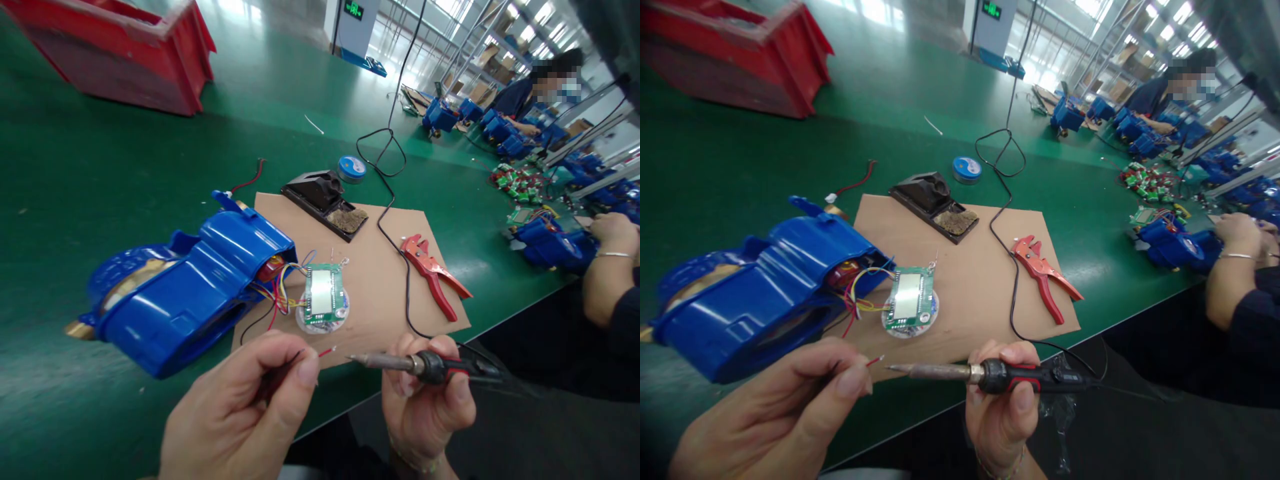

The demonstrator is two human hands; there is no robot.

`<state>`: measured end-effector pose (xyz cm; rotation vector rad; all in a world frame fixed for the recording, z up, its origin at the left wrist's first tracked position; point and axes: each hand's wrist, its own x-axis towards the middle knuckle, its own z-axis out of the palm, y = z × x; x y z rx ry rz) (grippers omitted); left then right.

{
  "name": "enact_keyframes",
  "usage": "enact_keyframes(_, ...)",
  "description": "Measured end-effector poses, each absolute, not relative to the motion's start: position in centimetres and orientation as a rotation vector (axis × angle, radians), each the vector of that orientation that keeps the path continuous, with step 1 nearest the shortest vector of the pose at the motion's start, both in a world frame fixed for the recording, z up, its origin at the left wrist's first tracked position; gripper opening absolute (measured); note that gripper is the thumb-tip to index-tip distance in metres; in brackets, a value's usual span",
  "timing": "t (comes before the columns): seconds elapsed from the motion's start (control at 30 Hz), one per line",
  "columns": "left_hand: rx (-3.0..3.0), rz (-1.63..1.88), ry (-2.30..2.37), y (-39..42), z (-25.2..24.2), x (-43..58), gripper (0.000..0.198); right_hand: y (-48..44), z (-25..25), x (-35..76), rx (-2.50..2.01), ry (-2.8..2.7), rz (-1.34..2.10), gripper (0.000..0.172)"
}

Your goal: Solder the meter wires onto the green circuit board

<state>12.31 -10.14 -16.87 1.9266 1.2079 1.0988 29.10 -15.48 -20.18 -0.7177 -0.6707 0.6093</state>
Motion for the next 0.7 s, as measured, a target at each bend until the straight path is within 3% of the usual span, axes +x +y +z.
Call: enact_keyframes(0.7, 1.934, 1.061, 1.120, -10.33, -16.61, 12.21, 0.012, -15.31, -20.39, 28.86, -0.778, -0.730, 0.591, 0.027)
